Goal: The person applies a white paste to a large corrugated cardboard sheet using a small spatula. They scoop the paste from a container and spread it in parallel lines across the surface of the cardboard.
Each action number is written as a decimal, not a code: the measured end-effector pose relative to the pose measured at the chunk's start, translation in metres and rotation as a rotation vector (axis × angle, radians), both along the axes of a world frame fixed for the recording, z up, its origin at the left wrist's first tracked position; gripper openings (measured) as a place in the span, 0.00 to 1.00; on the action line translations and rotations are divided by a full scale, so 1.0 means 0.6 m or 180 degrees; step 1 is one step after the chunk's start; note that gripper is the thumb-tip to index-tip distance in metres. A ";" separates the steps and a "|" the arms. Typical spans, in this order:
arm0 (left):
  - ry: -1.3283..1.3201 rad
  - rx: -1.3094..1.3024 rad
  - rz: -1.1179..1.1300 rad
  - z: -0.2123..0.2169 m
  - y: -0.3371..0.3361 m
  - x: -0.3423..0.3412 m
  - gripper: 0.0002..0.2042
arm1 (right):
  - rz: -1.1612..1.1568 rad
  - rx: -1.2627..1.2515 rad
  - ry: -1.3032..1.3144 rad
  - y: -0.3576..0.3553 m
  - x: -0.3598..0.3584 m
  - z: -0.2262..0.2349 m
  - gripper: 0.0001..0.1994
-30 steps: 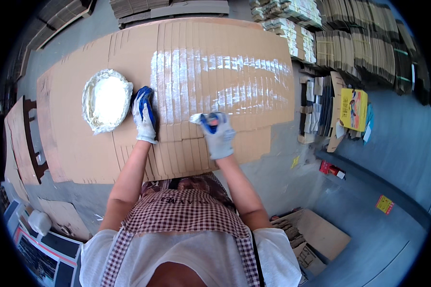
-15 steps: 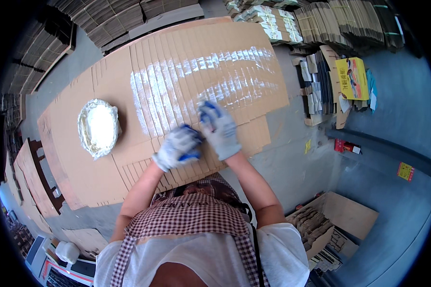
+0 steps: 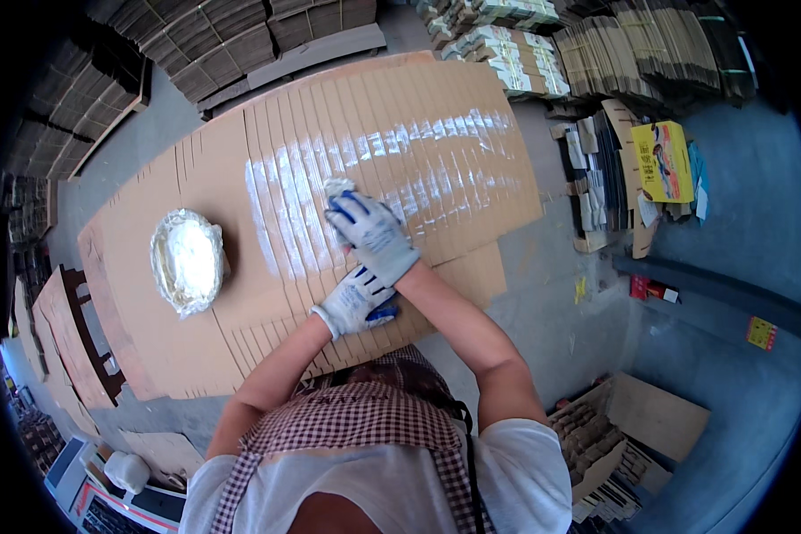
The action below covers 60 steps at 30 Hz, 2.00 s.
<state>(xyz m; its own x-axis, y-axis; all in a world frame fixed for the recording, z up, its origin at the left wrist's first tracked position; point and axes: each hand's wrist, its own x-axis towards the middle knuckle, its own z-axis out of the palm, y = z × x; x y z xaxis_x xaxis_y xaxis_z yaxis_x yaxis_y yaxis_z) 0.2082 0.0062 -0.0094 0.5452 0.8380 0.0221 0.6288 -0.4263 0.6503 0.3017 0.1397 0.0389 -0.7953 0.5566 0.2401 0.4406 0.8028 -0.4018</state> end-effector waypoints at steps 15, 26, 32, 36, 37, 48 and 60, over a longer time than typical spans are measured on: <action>-0.0281 0.0129 0.0141 -0.021 -0.003 -0.002 0.25 | -0.0308 -0.0122 -0.0270 0.101 0.000 -0.043 0.20; -0.0357 0.0212 0.0154 -0.029 -0.004 -0.002 0.26 | -0.2505 -0.2428 0.1525 0.138 -0.009 -0.026 0.16; -0.0311 0.0078 0.0168 -0.023 -0.004 -0.005 0.26 | -0.2272 -0.2096 0.1456 0.115 -0.054 0.025 0.17; -0.0286 0.0026 0.0101 -0.021 -0.002 -0.004 0.26 | -0.1855 -0.1535 0.1374 0.105 -0.103 -0.025 0.19; -0.0304 0.0004 0.0105 -0.022 -0.002 -0.004 0.26 | -0.1546 -0.1078 0.1249 0.112 -0.108 -0.049 0.20; -0.0297 -0.0074 0.0116 -0.020 -0.004 -0.007 0.26 | -0.1673 -0.0629 0.0931 0.133 -0.123 -0.050 0.19; -0.0425 0.0111 0.0226 -0.024 -0.001 -0.006 0.23 | -0.2465 -0.0827 0.0911 0.211 0.009 -0.031 0.20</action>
<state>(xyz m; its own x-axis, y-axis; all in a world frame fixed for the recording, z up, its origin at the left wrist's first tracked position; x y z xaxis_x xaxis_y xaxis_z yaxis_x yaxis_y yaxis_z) 0.2047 0.0054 -0.0240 0.4747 0.8719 0.1202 0.5672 -0.4075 0.7158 0.3070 0.2661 0.0201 -0.0979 0.9817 0.1631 0.6793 0.1857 -0.7100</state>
